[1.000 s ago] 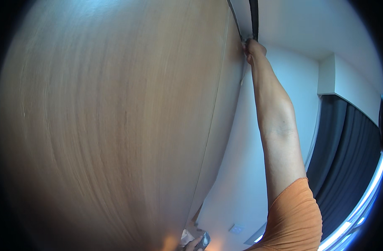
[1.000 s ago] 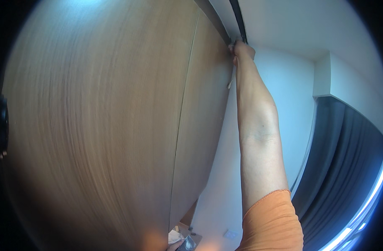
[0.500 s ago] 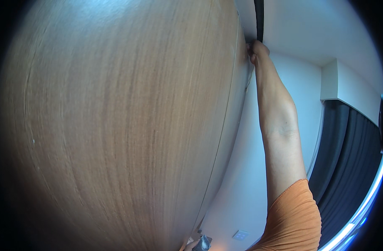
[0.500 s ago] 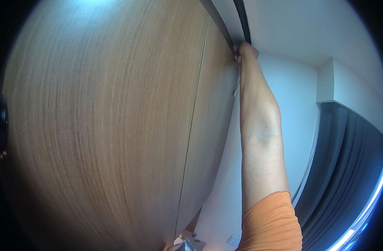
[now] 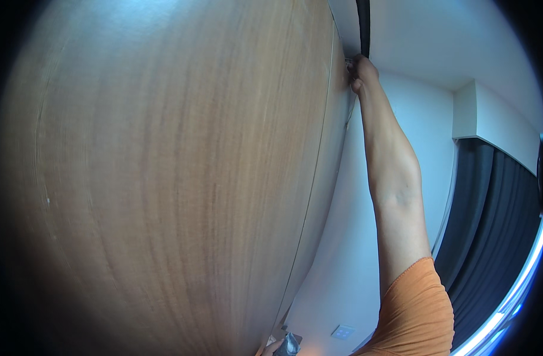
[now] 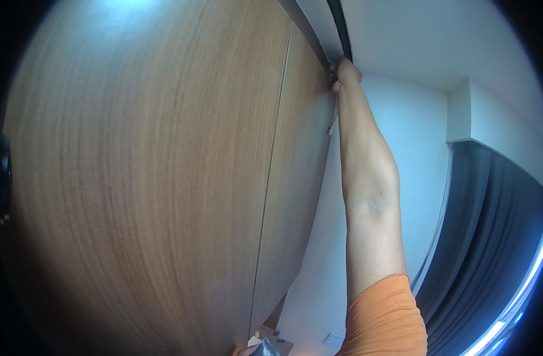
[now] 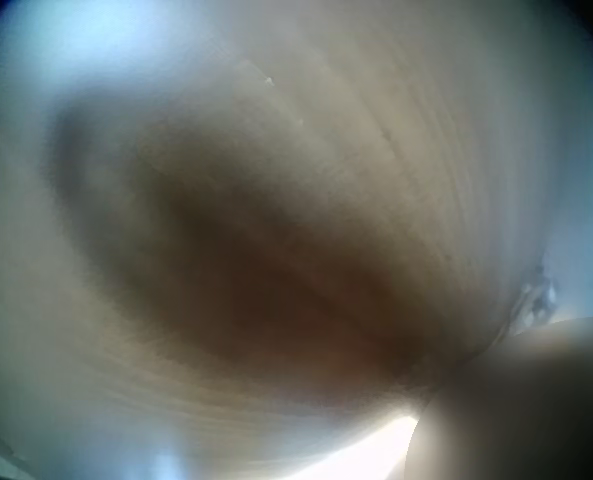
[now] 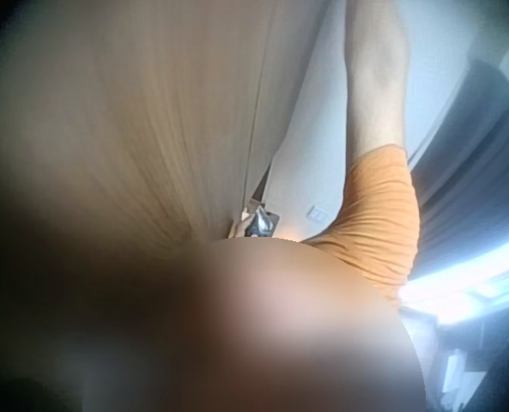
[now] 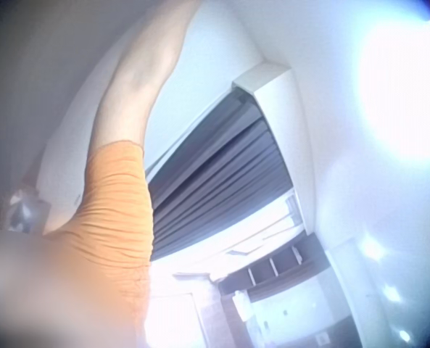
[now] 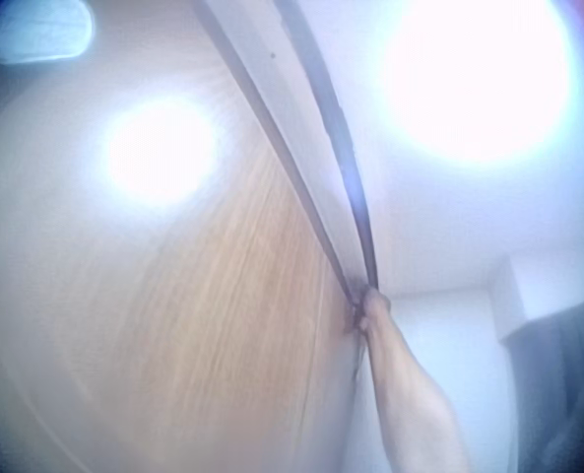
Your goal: The person repeatedly scoops white compound from a metal container with a small rectangular tool and applies it to the upper edge of a wooden cabinet where it meets the ceiling. The person works along the seam, smoothing the compound into the gap. The camera is head-mounted and shows the hands and tools clearly.
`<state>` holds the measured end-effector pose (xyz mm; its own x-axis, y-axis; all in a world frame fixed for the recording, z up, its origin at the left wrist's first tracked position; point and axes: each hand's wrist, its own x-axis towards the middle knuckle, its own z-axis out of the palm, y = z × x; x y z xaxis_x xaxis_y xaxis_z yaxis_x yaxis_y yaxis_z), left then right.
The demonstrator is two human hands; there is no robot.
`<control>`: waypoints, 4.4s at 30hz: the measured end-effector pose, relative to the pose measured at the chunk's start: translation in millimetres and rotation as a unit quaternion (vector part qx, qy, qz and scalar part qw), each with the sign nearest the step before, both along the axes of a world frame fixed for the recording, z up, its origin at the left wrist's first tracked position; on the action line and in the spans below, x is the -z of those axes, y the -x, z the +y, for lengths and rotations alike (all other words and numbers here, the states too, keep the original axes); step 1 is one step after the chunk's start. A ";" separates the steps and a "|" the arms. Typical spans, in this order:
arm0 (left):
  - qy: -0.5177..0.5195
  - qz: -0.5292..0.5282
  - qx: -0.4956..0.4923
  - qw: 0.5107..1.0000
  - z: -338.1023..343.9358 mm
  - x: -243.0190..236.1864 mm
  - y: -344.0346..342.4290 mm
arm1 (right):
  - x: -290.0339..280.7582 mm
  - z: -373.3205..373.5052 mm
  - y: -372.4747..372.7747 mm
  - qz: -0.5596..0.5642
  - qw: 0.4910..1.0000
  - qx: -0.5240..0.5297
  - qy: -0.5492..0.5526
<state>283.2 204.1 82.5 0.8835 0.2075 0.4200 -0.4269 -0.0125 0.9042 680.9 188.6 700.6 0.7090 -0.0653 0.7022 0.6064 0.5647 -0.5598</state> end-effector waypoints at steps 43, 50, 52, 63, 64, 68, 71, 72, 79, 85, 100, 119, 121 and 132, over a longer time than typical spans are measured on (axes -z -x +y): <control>0.464 -0.046 0.104 0.879 -48.6 -106.1 98.0 | 496.4 -155.5 333.0 -0.438 0.881 0.000 0.178; 0.351 -0.086 0.073 0.930 -52.0 -118.6 90.7 | 494.4 -199.4 283.0 -0.366 0.862 0.020 0.352; 0.320 -0.086 0.014 0.944 -56.5 -118.3 87.3 | 500.6 -210.7 280.9 -0.233 0.920 -0.044 0.312; 0.130 -0.197 -0.136 0.962 -54.9 -103.4 59.2 | 509.7 -214.7 312.2 0.119 0.896 -0.379 0.199; 0.112 -0.201 -0.141 0.963 -52.5 -101.9 58.1 | 507.0 -212.7 311.0 0.119 0.897 -0.367 0.216; 0.026 -0.202 -0.156 0.966 -33.7 -101.5 64.1 | 492.9 -197.4 313.6 0.103 0.900 -0.330 0.266; -0.047 -0.201 -0.136 0.969 -18.1 -100.9 67.5 | 483.2 -180.2 318.6 0.084 0.897 -0.314 0.300; -0.074 -0.207 -0.132 0.967 -13.8 -103.5 69.9 | 477.6 -176.3 321.6 0.078 0.895 -0.317 0.303; -0.267 -0.255 -0.209 0.906 5.2 -106.0 72.0 | 477.9 -157.7 322.0 0.119 0.862 -0.390 0.299; -0.307 -0.267 -0.217 0.887 -12.4 -86.9 61.9 | 511.9 -150.0 315.2 0.168 0.798 -0.534 0.224; -0.174 -0.108 -0.201 0.958 -0.8 -85.8 65.1 | 491.5 -150.3 320.9 0.143 0.808 -0.555 0.138; 0.284 -0.086 0.007 0.955 -16.0 -75.9 108.9 | 475.3 -174.0 293.4 -0.458 0.819 0.103 0.329; 0.118 -0.148 -0.102 0.977 -12.0 -67.8 105.7 | 478.6 -180.7 300.8 -0.256 0.898 -0.090 0.348; -0.341 -0.384 -0.255 0.819 20.9 -54.0 73.0 | 499.3 -157.2 341.5 0.204 0.735 -0.603 0.235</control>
